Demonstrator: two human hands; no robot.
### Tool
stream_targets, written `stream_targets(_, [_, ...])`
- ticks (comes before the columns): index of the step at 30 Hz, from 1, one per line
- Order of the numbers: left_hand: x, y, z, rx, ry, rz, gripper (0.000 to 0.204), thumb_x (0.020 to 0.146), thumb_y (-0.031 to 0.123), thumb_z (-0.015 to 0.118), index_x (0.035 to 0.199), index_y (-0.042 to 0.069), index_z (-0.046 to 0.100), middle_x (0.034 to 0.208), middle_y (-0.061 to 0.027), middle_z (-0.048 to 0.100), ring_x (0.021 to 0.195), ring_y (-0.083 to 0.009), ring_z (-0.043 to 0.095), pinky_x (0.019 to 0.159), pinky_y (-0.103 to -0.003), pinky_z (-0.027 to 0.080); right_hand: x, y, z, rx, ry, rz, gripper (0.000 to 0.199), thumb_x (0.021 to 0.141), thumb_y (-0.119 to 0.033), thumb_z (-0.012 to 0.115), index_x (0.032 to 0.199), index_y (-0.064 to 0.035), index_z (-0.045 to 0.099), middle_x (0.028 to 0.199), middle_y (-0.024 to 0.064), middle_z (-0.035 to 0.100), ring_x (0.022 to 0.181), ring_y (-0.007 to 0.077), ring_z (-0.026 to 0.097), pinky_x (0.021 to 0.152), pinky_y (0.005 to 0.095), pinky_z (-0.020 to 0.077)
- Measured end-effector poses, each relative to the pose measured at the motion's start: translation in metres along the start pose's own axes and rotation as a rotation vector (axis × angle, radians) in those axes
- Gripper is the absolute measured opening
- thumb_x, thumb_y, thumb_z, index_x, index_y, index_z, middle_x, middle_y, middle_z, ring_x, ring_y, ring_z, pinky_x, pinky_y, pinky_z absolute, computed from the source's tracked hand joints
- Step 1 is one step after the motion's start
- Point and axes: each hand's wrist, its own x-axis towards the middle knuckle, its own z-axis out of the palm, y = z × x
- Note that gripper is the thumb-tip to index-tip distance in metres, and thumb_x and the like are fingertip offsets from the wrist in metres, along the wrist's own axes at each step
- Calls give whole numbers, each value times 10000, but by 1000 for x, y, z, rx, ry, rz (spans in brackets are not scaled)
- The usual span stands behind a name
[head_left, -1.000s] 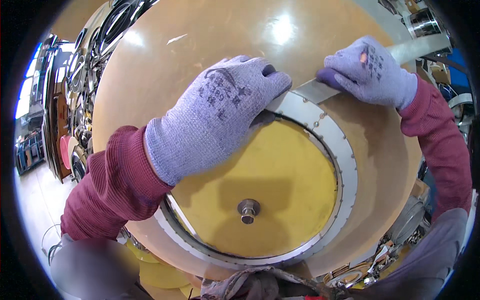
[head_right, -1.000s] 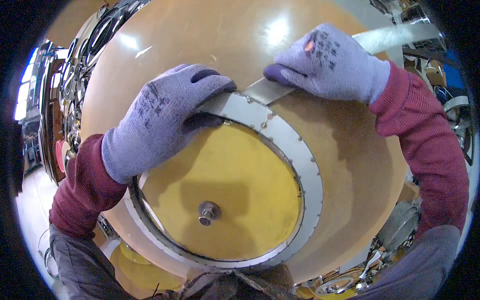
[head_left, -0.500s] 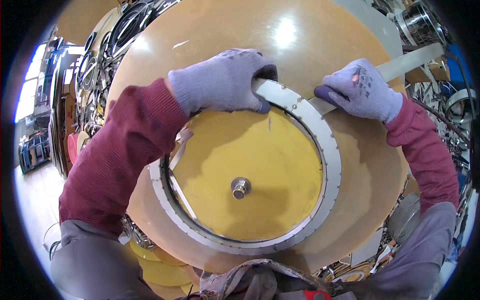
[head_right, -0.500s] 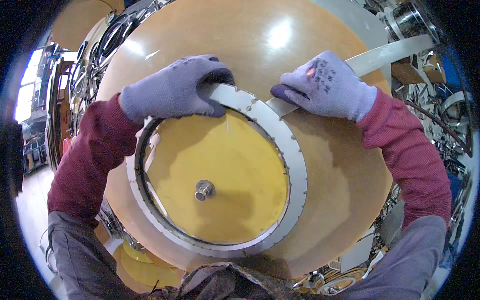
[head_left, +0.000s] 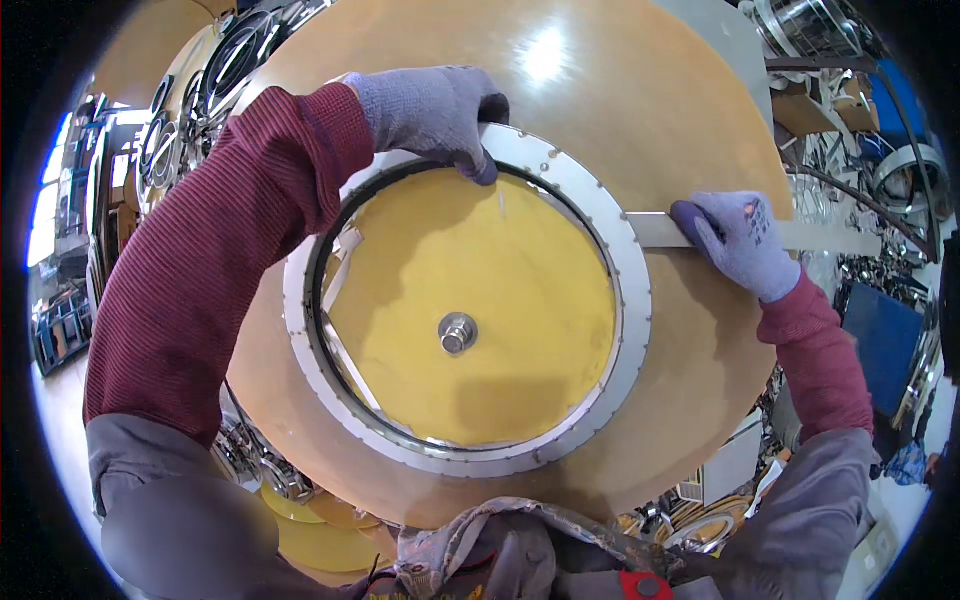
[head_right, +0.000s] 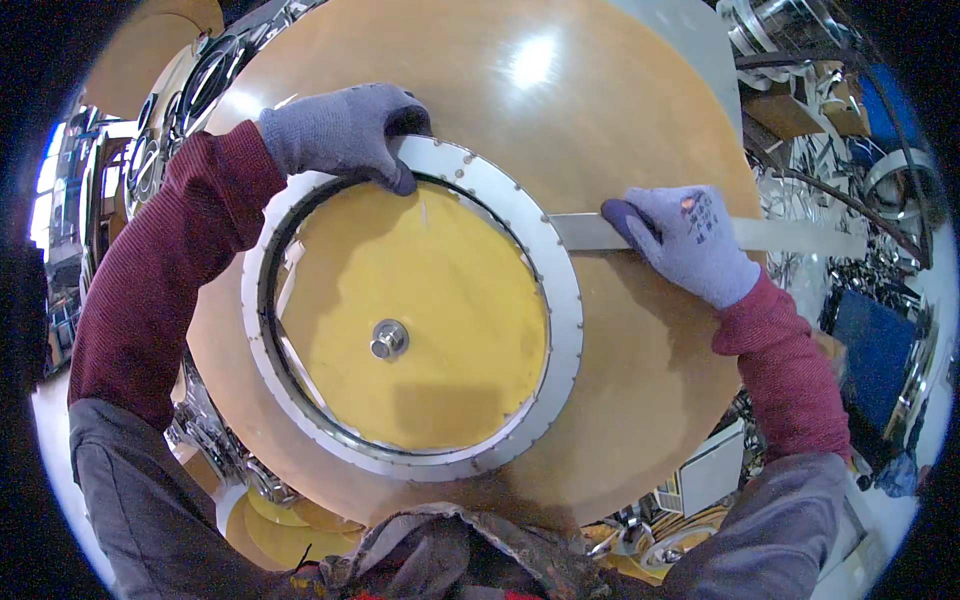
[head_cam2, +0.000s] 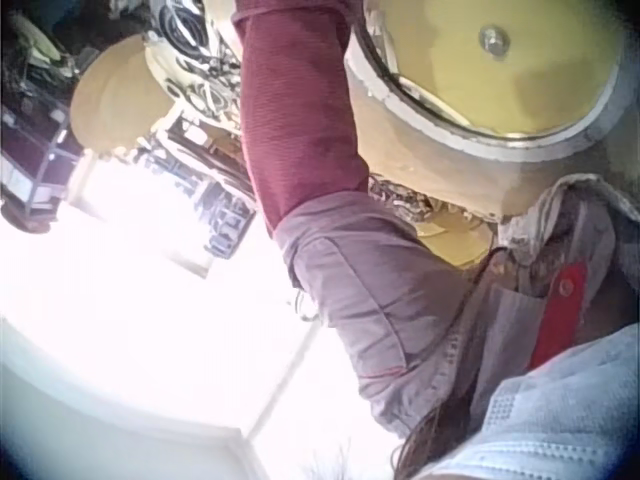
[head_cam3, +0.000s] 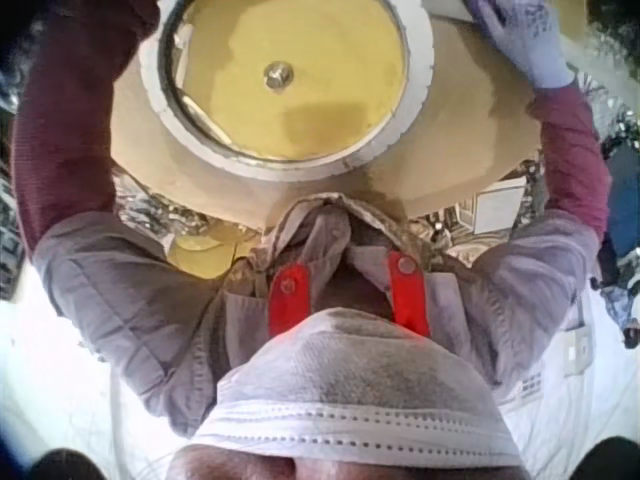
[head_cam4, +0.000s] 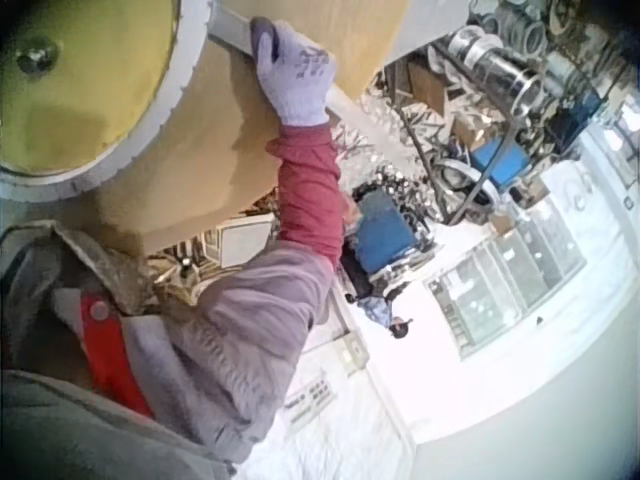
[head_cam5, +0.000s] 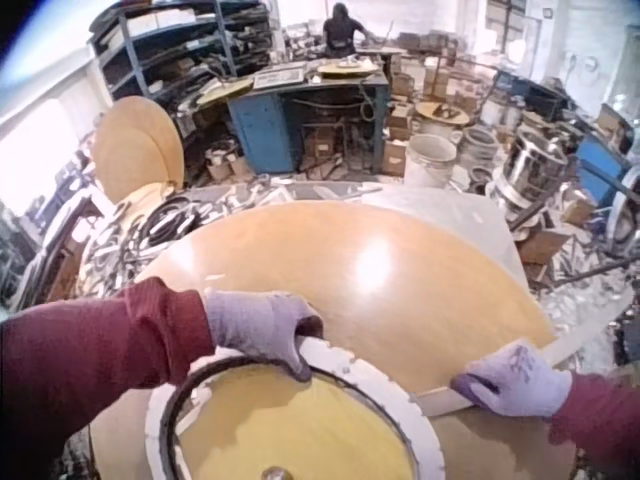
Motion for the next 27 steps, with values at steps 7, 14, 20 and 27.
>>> stream_targets(7, [1,0,-1,-109,-38,-32,394,649,220,773,943,-3,635,760,-70,628,700,-157,579,662,-293,470,-53,-5,14,62,21,163,107,793,-52,592,875,-17,650,733,155,613,652,328,605,591,376,470])
stream_targets(14, [-1,-2,1,-19,23,14,410,639,223,784,952,-3,645,786,-80,643,724,-173,592,703,-307,474,-85,-40,32,-56,114,94,83,827,-151,608,881,-88,607,708,93,568,639,276,588,562,390,461])
stream_targets(20, [-6,2,-2,-48,-6,-34,406,638,218,785,947,-5,648,790,-83,652,715,-182,594,686,-312,470,-80,-82,54,220,503,405,245,870,-29,496,1103,-15,568,999,204,614,902,365,615,810,403,488])
stream_targets(27, [0,-6,-3,-1,11,5,387,653,226,773,951,9,655,774,-78,653,710,-175,599,667,-319,464,-36,-125,60,276,498,454,327,872,-23,477,1198,10,492,1135,235,561,1034,387,560,893,422,454])
